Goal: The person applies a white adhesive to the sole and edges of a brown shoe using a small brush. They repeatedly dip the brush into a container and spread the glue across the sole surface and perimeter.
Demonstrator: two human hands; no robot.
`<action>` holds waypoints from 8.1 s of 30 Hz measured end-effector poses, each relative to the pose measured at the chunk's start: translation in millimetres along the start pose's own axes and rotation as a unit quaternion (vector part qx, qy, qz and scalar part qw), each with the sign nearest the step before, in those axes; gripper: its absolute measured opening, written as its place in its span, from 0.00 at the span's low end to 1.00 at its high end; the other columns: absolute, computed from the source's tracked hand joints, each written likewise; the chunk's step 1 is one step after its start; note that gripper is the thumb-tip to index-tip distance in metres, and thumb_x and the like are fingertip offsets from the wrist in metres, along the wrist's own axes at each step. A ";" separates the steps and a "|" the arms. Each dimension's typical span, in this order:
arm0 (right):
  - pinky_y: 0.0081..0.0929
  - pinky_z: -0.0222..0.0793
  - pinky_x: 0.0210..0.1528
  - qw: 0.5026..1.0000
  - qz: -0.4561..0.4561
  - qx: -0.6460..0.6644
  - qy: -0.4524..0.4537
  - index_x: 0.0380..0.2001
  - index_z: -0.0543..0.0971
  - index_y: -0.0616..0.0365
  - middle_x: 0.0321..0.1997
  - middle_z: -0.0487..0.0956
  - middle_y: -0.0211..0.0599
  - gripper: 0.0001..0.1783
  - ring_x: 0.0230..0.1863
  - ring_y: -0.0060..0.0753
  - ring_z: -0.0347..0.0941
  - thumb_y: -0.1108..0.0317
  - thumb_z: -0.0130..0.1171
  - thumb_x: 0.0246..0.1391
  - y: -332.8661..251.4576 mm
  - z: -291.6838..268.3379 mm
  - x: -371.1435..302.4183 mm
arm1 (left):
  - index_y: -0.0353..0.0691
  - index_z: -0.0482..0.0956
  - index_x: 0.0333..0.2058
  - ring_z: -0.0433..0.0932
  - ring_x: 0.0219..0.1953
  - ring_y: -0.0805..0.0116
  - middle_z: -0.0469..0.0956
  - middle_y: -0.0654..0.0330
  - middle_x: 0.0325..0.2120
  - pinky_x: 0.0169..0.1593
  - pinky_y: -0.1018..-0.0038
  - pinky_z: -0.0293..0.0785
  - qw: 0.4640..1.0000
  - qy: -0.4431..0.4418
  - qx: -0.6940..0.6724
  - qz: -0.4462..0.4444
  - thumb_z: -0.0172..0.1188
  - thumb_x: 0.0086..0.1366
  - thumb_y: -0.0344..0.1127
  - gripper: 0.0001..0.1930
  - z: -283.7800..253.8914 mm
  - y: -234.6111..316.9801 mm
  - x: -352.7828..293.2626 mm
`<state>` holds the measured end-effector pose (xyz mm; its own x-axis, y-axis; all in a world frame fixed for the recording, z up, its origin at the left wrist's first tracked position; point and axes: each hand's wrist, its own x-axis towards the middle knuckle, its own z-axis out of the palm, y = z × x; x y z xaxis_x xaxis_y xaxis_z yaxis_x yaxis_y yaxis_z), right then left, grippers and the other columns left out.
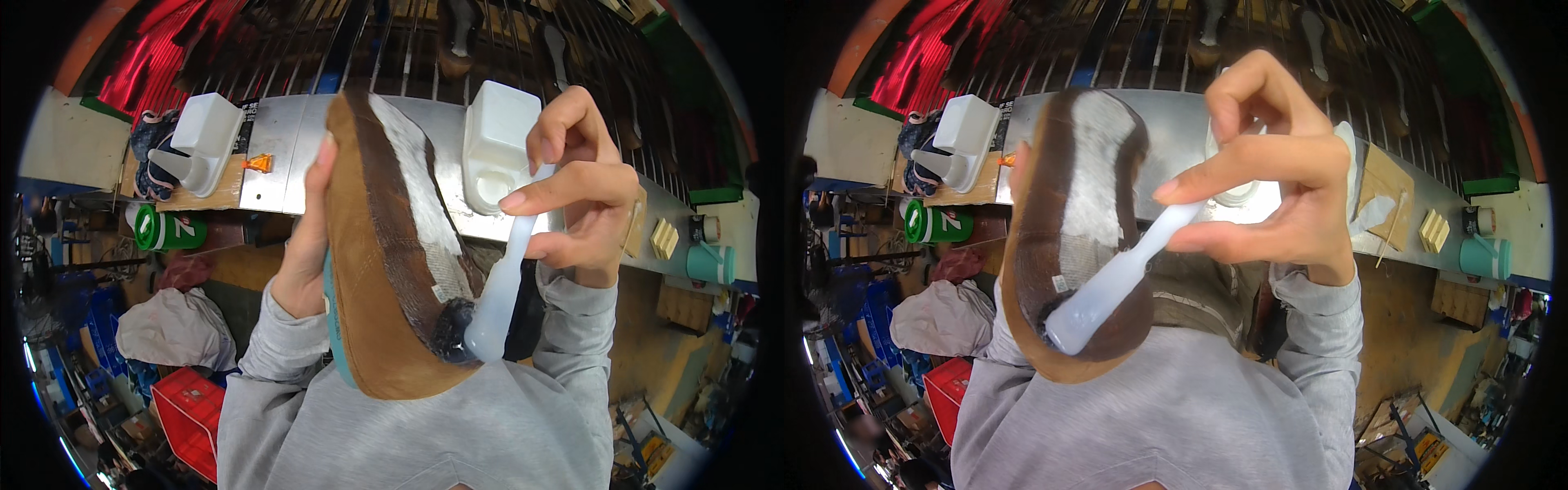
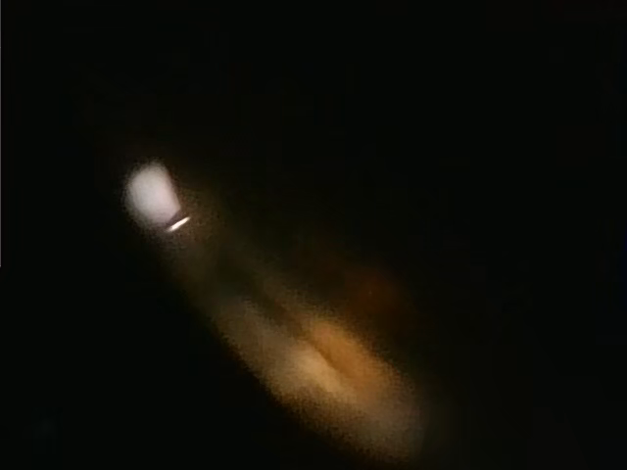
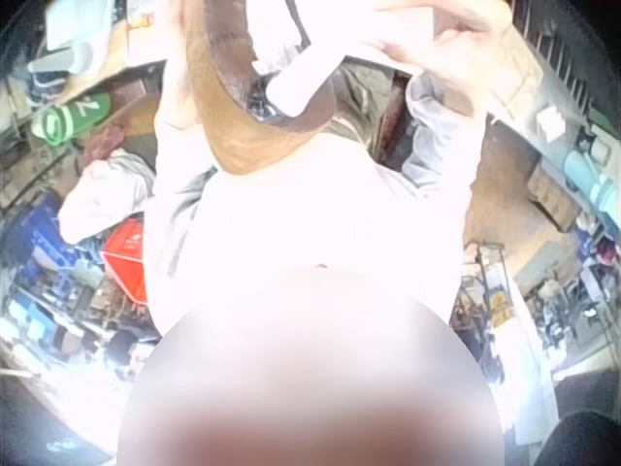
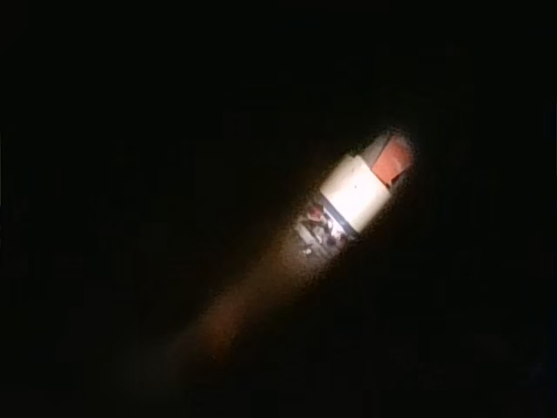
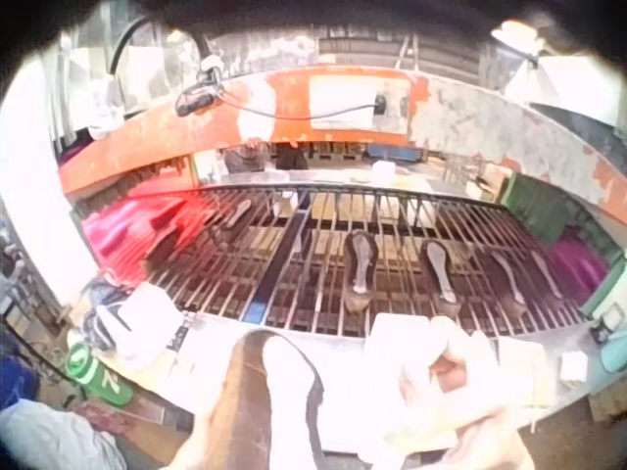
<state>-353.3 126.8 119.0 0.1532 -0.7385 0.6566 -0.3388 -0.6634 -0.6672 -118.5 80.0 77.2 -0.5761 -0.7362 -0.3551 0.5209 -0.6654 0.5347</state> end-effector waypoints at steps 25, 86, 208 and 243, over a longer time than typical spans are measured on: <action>0.20 0.60 0.34 0.976 -0.065 0.150 -0.142 0.32 0.91 0.46 0.37 0.65 0.30 0.26 0.36 0.26 0.63 0.54 0.87 0.21 32.4 16.0 38.1 | 0.44 0.65 0.64 0.78 0.55 0.55 0.72 0.51 0.56 0.54 0.58 0.80 0.910 -0.234 -0.209 -0.270 0.44 0.68 0.65 0.36 -20.5 -42.6 -44.1; 0.32 0.58 0.35 0.834 0.258 -0.476 0.104 0.26 0.88 0.52 0.33 0.71 0.33 0.08 0.31 0.33 0.68 0.62 0.75 0.43 61.8 -4.7 -154.7 | 0.41 0.57 0.70 0.51 0.74 0.47 0.56 0.53 0.71 0.70 0.25 0.39 0.817 -0.124 0.184 0.533 0.75 0.42 0.63 0.61 -2.7 80.8 39.3; 0.21 0.55 0.32 0.977 -0.027 -0.156 0.146 0.30 0.91 0.47 0.34 0.65 0.26 0.27 0.33 0.25 0.62 0.54 0.84 0.18 -26.0 -16.6 -26.5 | 0.46 0.68 0.52 0.66 0.65 0.42 0.55 0.35 0.67 0.65 0.58 0.71 0.434 -0.060 0.502 0.745 0.61 0.68 0.37 0.17 28.3 31.0 40.7; 0.21 0.55 0.31 0.988 -0.039 -0.100 0.115 0.29 0.91 0.45 0.31 0.67 0.24 0.27 0.33 0.24 0.64 0.52 0.85 0.15 -21.5 -13.1 -32.7 | 0.44 0.73 0.58 0.69 0.65 0.49 0.66 0.42 0.65 0.63 0.62 0.69 0.633 -0.028 0.554 0.540 0.72 0.53 0.29 0.32 2.9 20.6 30.5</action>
<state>-363.2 166.8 116.5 -0.0211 -0.6236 0.7814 -0.5136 -0.6638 -0.5436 -127.1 44.2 79.6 -0.2976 -0.6621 0.6878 -0.1143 0.7399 0.6629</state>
